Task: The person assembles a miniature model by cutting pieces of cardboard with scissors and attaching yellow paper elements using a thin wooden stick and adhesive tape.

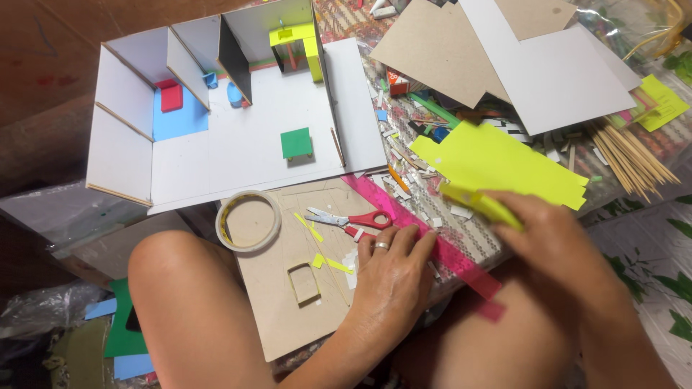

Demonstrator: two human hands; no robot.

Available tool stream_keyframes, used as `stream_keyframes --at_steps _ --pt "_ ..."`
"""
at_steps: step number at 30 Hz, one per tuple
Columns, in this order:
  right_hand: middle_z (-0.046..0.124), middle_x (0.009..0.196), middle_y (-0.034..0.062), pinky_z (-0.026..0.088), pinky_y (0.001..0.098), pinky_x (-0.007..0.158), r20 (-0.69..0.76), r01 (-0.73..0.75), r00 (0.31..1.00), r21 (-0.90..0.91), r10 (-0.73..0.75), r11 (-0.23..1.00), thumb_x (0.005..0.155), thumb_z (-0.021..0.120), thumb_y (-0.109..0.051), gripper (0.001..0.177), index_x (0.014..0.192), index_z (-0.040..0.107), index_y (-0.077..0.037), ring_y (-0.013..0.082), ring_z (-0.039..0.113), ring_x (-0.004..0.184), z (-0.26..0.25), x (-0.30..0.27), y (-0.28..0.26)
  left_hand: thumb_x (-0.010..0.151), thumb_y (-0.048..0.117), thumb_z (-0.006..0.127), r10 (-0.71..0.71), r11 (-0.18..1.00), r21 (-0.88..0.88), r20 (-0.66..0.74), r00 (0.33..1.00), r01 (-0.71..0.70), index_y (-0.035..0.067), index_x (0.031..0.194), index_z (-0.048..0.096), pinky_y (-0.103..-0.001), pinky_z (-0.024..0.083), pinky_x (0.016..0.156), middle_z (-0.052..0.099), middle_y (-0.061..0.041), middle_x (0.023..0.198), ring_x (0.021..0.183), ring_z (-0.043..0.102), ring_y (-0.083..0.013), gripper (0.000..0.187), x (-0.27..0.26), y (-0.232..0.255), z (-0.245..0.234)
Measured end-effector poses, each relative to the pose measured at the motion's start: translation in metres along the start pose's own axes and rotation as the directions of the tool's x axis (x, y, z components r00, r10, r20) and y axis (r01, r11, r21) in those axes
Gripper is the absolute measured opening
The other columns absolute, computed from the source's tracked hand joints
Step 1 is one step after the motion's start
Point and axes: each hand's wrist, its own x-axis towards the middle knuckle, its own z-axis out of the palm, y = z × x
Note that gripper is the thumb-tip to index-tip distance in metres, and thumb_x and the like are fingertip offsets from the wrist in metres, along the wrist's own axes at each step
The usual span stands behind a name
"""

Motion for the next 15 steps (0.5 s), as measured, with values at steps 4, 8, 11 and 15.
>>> stream_keyframes --at_steps 4,8,11,15 --pt "0.074 0.107 0.0114 0.055 0.0322 0.079 -0.247 -0.196 0.932 0.275 0.266 0.941 0.09 0.075 -0.009 0.043 0.132 0.067 -0.004 0.02 0.07 0.09 -0.013 0.011 0.002 0.071 0.006 0.072 0.023 0.999 -0.026 0.025 0.999 -0.023 0.008 0.132 0.064 -0.055 0.037 0.101 0.056 -0.022 0.126 0.124 0.052 -0.0416 0.061 0.003 0.001 0.001" --pt "0.071 0.113 0.004 0.054 0.0227 0.09 -0.568 0.14 0.813 0.409 0.131 0.902 0.108 0.071 0.003 0.019 0.125 0.064 0.003 0.0066 0.066 0.098 -0.035 0.02 -0.004 0.064 0.007 0.075 0.118 0.993 -0.002 0.011 0.993 -0.118 0.011 0.125 0.065 -0.066 0.027 0.105 0.053 -0.024 0.139 0.128 0.047 -0.0456 0.062 0.011 0.001 0.01" --pt "0.069 0.11 -0.0007 0.053 0.0187 0.087 -0.672 0.254 0.732 0.422 0.113 0.87 0.095 0.068 0.002 0.03 0.124 0.061 -0.002 0.0035 0.065 0.097 -0.05 0.027 -0.015 0.069 0.009 0.077 0.143 0.99 -0.026 0.121 0.982 -0.141 0.009 0.115 0.063 -0.07 0.022 0.112 0.056 -0.019 0.134 0.134 0.046 -0.0455 0.048 0.01 -0.002 0.012" --pt "0.069 0.111 0.0014 0.054 0.0215 0.09 -0.71 0.267 0.697 0.381 0.096 0.885 0.103 0.07 0.002 0.022 0.124 0.061 0.0 0.0062 0.066 0.098 -0.05 0.022 -0.015 0.07 0.012 0.078 0.189 0.977 -0.12 0.125 0.974 -0.175 0.005 0.117 0.063 -0.065 0.028 0.112 0.058 -0.018 0.129 0.135 0.047 -0.0435 0.05 0.011 -0.008 0.01"
